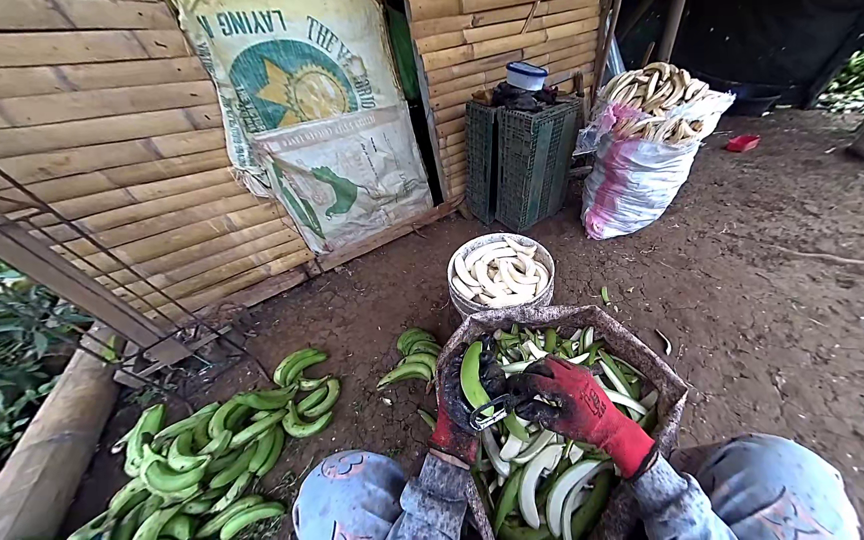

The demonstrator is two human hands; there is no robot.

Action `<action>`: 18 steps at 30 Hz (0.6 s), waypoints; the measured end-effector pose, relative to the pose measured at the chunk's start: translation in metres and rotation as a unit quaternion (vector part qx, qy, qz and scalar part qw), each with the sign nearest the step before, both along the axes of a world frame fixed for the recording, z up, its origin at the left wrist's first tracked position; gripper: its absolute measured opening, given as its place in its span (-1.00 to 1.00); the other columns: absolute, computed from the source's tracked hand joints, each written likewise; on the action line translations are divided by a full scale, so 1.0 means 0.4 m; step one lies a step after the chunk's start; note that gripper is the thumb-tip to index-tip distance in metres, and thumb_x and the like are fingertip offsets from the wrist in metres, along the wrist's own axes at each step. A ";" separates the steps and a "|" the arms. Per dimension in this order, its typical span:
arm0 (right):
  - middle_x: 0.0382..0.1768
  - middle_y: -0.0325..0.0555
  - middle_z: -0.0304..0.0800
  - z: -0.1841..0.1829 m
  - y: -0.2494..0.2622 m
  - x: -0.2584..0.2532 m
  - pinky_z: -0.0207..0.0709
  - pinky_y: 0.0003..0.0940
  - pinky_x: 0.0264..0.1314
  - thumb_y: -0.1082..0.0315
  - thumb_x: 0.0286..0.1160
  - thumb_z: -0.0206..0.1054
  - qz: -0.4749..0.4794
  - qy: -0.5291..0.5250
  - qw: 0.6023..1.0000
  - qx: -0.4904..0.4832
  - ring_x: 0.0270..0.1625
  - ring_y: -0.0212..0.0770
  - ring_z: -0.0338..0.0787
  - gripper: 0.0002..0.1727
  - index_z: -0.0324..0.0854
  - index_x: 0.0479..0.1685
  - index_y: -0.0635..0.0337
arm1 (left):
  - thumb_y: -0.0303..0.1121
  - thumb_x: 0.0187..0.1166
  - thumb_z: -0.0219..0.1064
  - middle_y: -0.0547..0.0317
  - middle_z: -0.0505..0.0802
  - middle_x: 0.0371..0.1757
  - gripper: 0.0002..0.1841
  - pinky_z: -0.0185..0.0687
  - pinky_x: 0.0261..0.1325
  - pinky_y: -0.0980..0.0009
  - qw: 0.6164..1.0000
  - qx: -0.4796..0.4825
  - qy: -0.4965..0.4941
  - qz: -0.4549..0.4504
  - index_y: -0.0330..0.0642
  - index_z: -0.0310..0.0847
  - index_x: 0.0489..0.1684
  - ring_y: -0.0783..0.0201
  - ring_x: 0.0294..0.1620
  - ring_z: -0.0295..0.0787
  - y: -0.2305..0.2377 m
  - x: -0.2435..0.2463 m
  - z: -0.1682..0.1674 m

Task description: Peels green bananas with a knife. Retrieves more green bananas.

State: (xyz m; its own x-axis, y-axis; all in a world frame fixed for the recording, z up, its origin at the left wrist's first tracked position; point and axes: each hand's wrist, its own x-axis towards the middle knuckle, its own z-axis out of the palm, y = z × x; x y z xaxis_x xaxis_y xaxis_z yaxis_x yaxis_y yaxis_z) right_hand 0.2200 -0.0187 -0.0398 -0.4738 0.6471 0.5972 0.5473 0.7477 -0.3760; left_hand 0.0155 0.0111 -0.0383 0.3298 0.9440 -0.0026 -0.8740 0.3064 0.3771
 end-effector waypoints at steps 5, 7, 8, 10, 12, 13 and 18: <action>-0.03 0.09 0.89 -0.003 -0.002 -0.048 0.71 0.12 0.06 0.14 0.39 0.42 -0.093 0.024 0.995 -0.026 0.06 0.17 0.87 -0.62 0.83 0.16 0.03 | -0.41 0.84 -0.10 0.21 0.78 -0.22 -0.66 0.72 -0.15 0.55 0.890 0.120 0.389 0.206 -0.36 0.54 0.28 0.47 -0.30 0.73 -0.029 0.031 0.041; 0.05 0.17 0.86 -0.013 0.002 -0.072 0.69 0.13 0.12 0.22 0.40 0.41 -0.136 0.055 0.985 -0.091 0.10 0.20 0.85 -0.59 0.79 0.24 0.13 | -0.38 0.86 -0.11 0.13 0.81 -0.10 -0.63 0.73 -0.06 0.50 0.873 0.125 0.424 0.208 -0.38 0.55 0.33 0.42 -0.20 0.76 -0.030 0.027 0.048; 0.08 0.21 0.84 -0.016 0.012 -0.078 0.69 0.14 0.15 0.27 0.40 0.41 -0.166 0.074 0.977 -0.115 0.12 0.21 0.85 -0.56 0.77 0.27 0.20 | -0.36 0.87 -0.11 0.12 0.82 -0.08 -0.62 0.72 -0.07 0.50 0.867 0.126 0.442 0.191 -0.36 0.56 0.34 0.42 -0.20 0.75 -0.033 0.025 0.046; 0.18 0.27 0.80 -0.015 0.043 -0.062 0.64 0.14 0.28 0.34 0.45 0.34 -0.234 0.096 0.951 -0.179 0.21 0.22 0.82 -0.54 0.68 0.35 0.28 | -0.34 0.86 -0.07 0.14 0.80 -0.18 -0.65 0.68 -0.20 0.49 0.862 0.128 0.463 0.163 -0.34 0.61 0.23 0.42 -0.32 0.70 -0.047 0.035 0.032; 0.22 0.30 0.76 -0.007 0.067 -0.038 0.58 0.15 0.36 0.34 0.47 0.31 -0.264 0.100 0.935 -0.216 0.26 0.23 0.78 -0.50 0.62 0.41 0.32 | -0.42 0.85 -0.09 0.03 0.83 0.10 -0.60 0.67 0.15 0.53 0.873 0.132 0.443 0.153 -0.44 0.54 0.41 0.43 -0.03 0.76 -0.056 0.026 0.020; 0.19 0.29 0.77 -0.003 0.067 -0.032 0.59 0.14 0.35 0.29 0.46 0.34 -0.260 0.113 0.935 -0.215 0.23 0.21 0.79 -0.48 0.62 0.40 0.34 | -0.39 0.88 -0.14 0.11 0.80 -0.16 -0.63 0.70 -0.18 0.58 0.901 0.068 0.393 0.171 -0.39 0.55 0.30 0.45 -0.31 0.73 -0.044 0.031 0.014; -0.06 -0.20 0.87 0.017 0.012 -0.100 0.71 -0.24 0.08 -0.04 0.25 0.62 -0.099 0.162 0.944 -0.269 -0.10 -0.31 0.81 -0.29 0.63 0.42 0.08 | -0.27 0.90 -0.21 0.07 0.80 -0.02 -0.60 0.79 -0.01 0.33 0.938 0.034 0.249 0.239 -0.26 0.41 0.44 0.32 -0.11 0.80 -0.007 0.036 0.008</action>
